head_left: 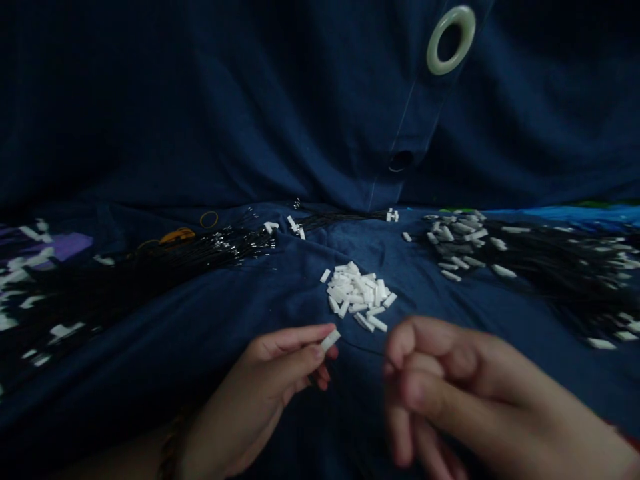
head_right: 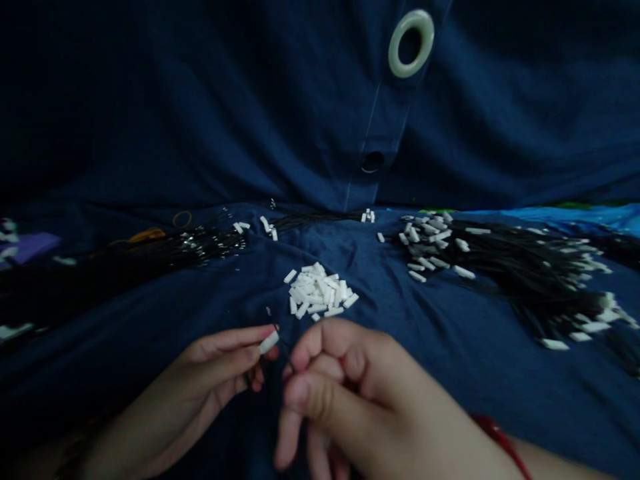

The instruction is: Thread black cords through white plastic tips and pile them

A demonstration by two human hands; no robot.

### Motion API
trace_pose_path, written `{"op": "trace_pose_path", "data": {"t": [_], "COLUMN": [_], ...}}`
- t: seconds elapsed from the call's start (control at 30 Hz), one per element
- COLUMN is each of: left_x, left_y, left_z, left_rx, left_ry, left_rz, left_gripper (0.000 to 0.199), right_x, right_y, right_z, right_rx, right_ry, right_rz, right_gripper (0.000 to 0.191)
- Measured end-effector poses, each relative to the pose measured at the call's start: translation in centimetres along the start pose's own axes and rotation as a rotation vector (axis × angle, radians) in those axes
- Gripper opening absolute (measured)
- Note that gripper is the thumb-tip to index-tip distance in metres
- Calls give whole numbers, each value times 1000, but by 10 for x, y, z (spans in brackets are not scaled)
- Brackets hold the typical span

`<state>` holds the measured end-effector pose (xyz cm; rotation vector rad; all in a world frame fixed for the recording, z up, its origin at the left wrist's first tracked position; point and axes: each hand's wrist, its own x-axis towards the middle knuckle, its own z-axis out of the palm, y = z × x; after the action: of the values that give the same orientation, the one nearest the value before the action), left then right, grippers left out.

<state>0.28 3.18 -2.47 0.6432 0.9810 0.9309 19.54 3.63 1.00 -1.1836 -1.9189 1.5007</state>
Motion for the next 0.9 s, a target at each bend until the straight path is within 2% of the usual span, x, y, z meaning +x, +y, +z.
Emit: {"op": "trace_pose_path", "data": {"t": [0.07,0.13,0.27,0.43,0.77,0.9], "left_x": [0,-1,-3,-2,0,0], "left_y": [-1,-2,-4,-4,-2,-3], "left_z": [0,-1,-4,-7,-4,-6], "left_rx": [-31,-55,-77,-102,-126,-134], "left_ry": [-2,4,9,-13,-43,-46], "left_rz": [2,12,21,17,19,28], "left_gripper": [20,19,18,19,18,18], "right_x": [6,11,12,9,7,10], "right_y": [1,5,14,17,19,21], "right_z": [14,18,14,12,13,14], "right_rx": [11,-100,-306,-414,-414,-491], "right_ry": [-38,10,65,86,100,230], "right_rz": [12,-16,-155,-270,-240,-236], "right_gripper": [23,21,20,19,20,23]}}
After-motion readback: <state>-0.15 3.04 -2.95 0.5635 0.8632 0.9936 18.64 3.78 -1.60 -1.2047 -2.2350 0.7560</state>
